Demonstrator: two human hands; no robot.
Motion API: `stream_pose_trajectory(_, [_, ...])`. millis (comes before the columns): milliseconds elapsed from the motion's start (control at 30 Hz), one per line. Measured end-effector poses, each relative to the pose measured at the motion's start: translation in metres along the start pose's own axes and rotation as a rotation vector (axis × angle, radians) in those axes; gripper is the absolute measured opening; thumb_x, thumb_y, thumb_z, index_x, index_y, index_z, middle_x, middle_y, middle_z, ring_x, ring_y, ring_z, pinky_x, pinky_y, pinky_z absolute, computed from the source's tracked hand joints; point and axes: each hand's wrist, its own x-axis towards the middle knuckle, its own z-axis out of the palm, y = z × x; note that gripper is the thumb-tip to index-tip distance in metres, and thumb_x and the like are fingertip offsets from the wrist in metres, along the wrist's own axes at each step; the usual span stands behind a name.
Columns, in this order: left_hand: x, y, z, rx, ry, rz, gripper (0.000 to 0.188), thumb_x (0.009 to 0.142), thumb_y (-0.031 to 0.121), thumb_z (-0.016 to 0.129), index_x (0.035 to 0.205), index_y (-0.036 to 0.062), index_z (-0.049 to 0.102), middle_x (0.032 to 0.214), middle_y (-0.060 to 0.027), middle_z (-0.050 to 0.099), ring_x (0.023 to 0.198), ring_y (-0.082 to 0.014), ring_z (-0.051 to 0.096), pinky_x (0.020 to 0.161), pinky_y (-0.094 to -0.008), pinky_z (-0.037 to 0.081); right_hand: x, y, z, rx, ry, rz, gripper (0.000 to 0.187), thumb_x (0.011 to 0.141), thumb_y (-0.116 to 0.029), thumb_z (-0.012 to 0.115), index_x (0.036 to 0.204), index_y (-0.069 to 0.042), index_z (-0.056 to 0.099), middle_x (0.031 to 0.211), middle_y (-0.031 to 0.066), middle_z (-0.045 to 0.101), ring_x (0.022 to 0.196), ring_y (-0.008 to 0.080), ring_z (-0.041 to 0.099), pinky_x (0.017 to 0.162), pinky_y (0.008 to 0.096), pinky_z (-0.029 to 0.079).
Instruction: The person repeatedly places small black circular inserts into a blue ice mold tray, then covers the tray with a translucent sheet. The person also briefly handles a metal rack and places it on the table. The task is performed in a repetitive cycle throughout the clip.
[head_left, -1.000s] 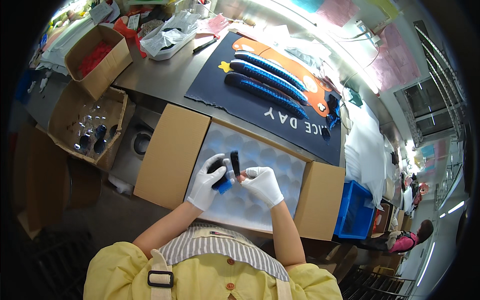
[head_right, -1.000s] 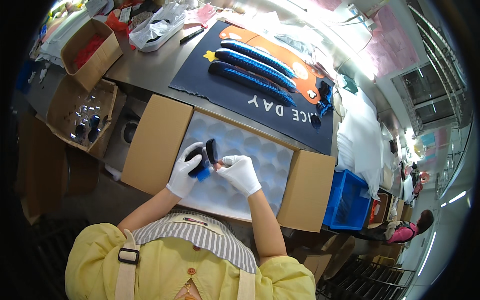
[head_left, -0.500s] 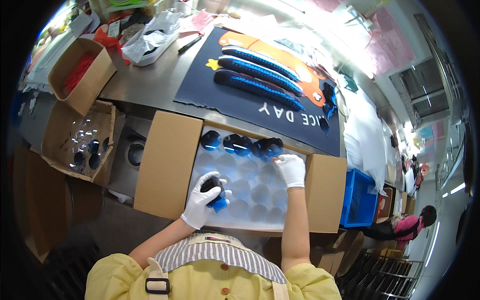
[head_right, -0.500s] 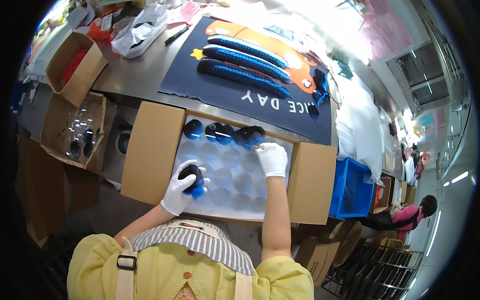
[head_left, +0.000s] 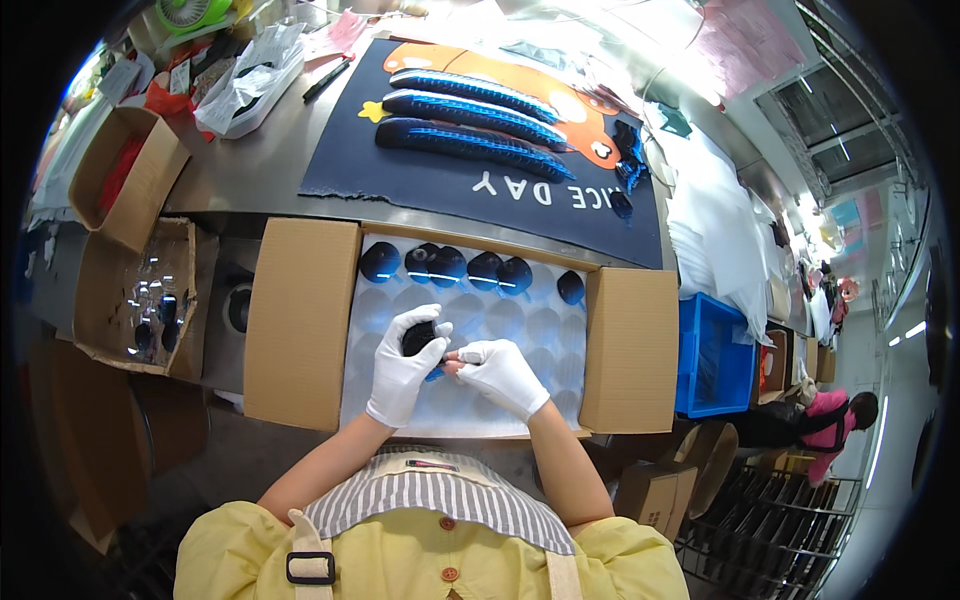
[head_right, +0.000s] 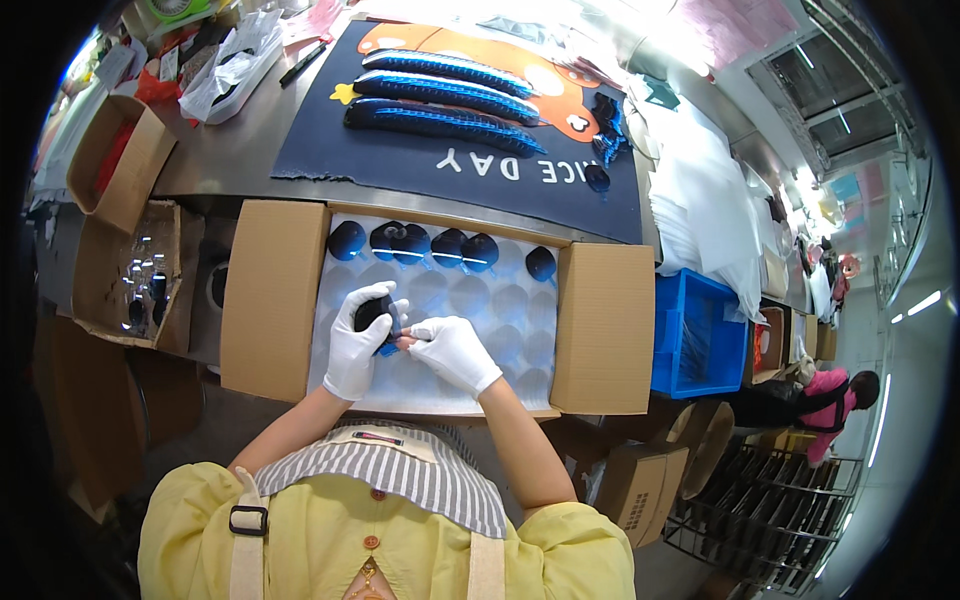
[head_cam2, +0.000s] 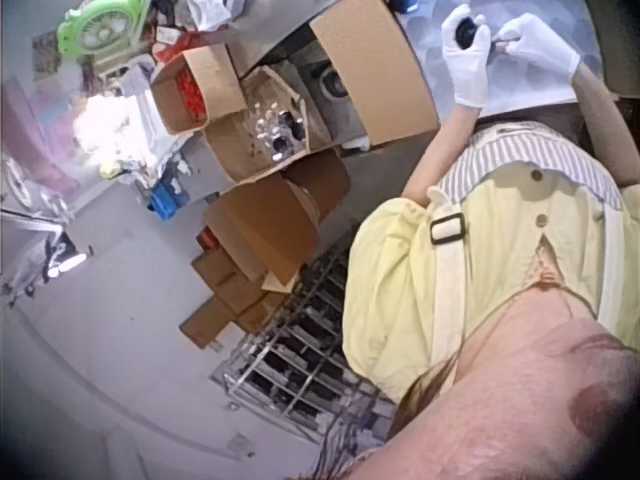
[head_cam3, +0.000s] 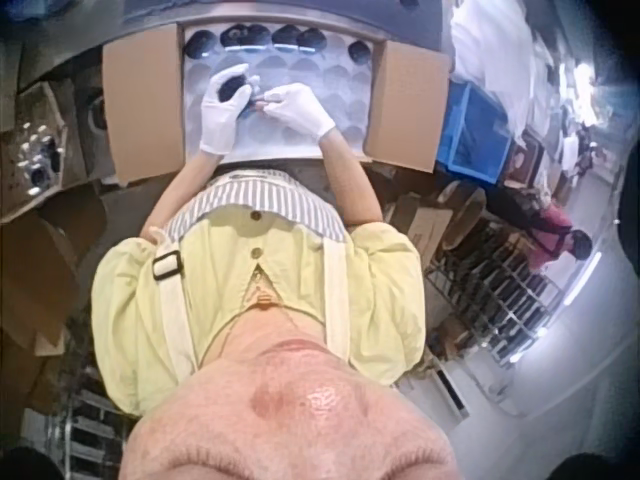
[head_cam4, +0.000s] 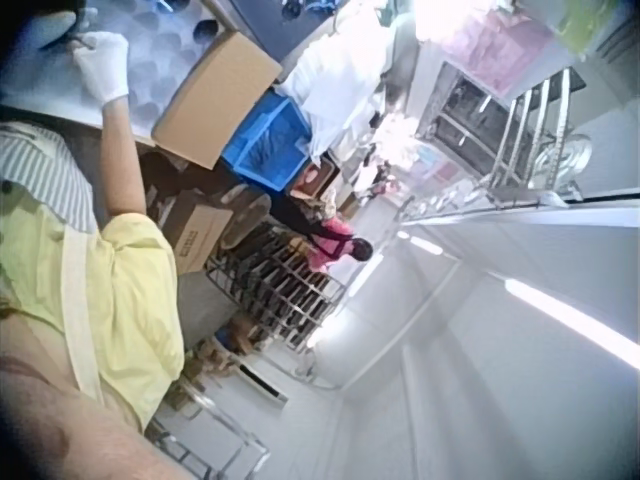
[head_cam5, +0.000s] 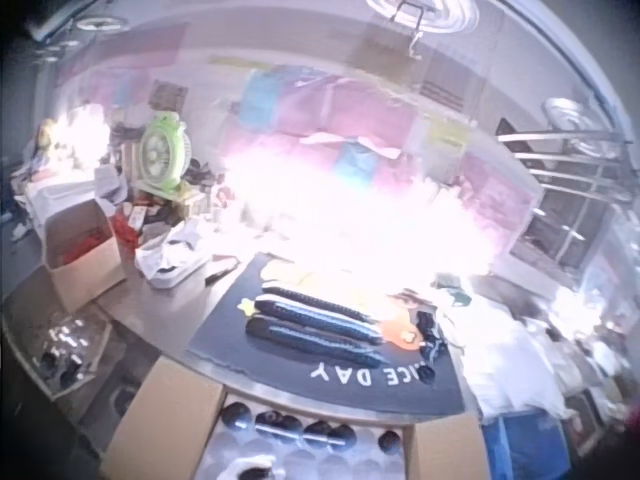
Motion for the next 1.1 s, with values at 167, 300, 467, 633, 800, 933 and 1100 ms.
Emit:
stream_pose_trajectory(167, [-0.009,-0.002,-0.03,-0.348,0.031,-0.172,0.03,0.096,0.004,0.058,0.126,0.0047,0.055,0.126,-0.0101,0.06,0.112,-0.0272,0.063,0.094,-0.0397,0.054,0.0,-0.011,0.01,-0.121,0.062,-0.037,0.019,0.081,-0.012,0.078,0.093,0.003,0.075,0.075,0.0069,0.072,0.067,0.0063,0.06,0.066,0.0231,0.051])
stream_pose_trajectory(300, [-0.033,0.004,-0.055,-0.283,0.053,-0.237,0.028,0.101,0.017,0.051,0.127,0.0087,0.053,0.121,-0.0128,0.061,0.105,-0.028,0.063,0.092,-0.0433,0.053,0.016,-0.027,0.025,-0.234,0.16,-0.114,0.018,0.082,-0.014,0.076,0.09,0.003,0.073,0.071,0.0117,0.069,0.063,0.0107,0.061,0.063,0.025,0.051])
stream_pose_trajectory(467, [-0.061,0.018,-0.074,-0.61,-0.142,-0.497,0.041,0.098,0.026,0.058,0.135,0.0121,0.048,0.129,-0.0133,0.057,0.113,-0.0265,0.058,0.093,-0.0429,0.051,0.052,-0.033,0.04,-0.552,0.212,-0.236,0.019,0.083,-0.02,0.072,0.084,-0.002,0.074,0.079,0.019,0.068,0.067,0.0317,0.065,0.066,0.0338,0.053])
stream_pose_trajectory(633, [-0.056,0.022,-0.075,-0.594,-0.22,-0.496,0.058,0.092,0.025,0.067,0.142,0.0111,0.04,0.137,-0.0141,0.051,0.114,-0.0254,0.058,0.091,-0.0404,0.053,0.033,0.01,-0.019,-0.889,0.334,-0.128,0.022,0.083,-0.029,0.068,0.076,-0.01,0.076,0.079,0.0149,0.07,0.077,0.034,0.068,0.073,0.041,0.055])
stream_pose_trajectory(800, [-0.042,0.028,-0.062,-0.497,-0.21,-0.476,0.059,0.091,0.013,0.066,0.144,0.0121,0.04,0.136,-0.0126,0.052,0.114,-0.0228,0.057,0.092,-0.0384,0.052,-0.012,0.063,-0.091,-0.954,0.402,0.178,0.023,0.083,-0.034,0.07,0.084,-0.012,0.078,0.084,0.0131,0.072,0.081,0.0342,0.069,0.076,0.0413,0.055])
stream_pose_trajectory(933, [-0.022,0.023,-0.035,-0.201,-0.065,-0.29,0.059,0.089,-0.003,0.061,0.143,0.0114,0.042,0.124,-0.0093,0.056,0.11,-0.0192,0.061,0.094,-0.0346,0.054,-0.037,0.05,-0.095,-1.028,0.53,0.381,0.02,0.084,-0.032,0.069,0.087,-0.014,0.076,0.083,0.0129,0.072,0.081,0.0343,0.07,0.073,0.0438,0.056])
stream_pose_trajectory(1100, [-0.01,0.0,-0.002,-0.036,0.02,-0.055,0.04,0.091,-0.007,0.06,0.128,0.0072,0.052,0.122,-0.0081,0.058,0.107,-0.0184,0.065,0.092,-0.0309,0.056,-0.035,0.004,-0.011,-0.187,0.021,-0.121,0.021,0.089,-0.023,0.066,0.105,-0.012,0.075,0.1,0.0112,0.073,0.091,0.0266,0.069,0.083,0.0331,0.053])
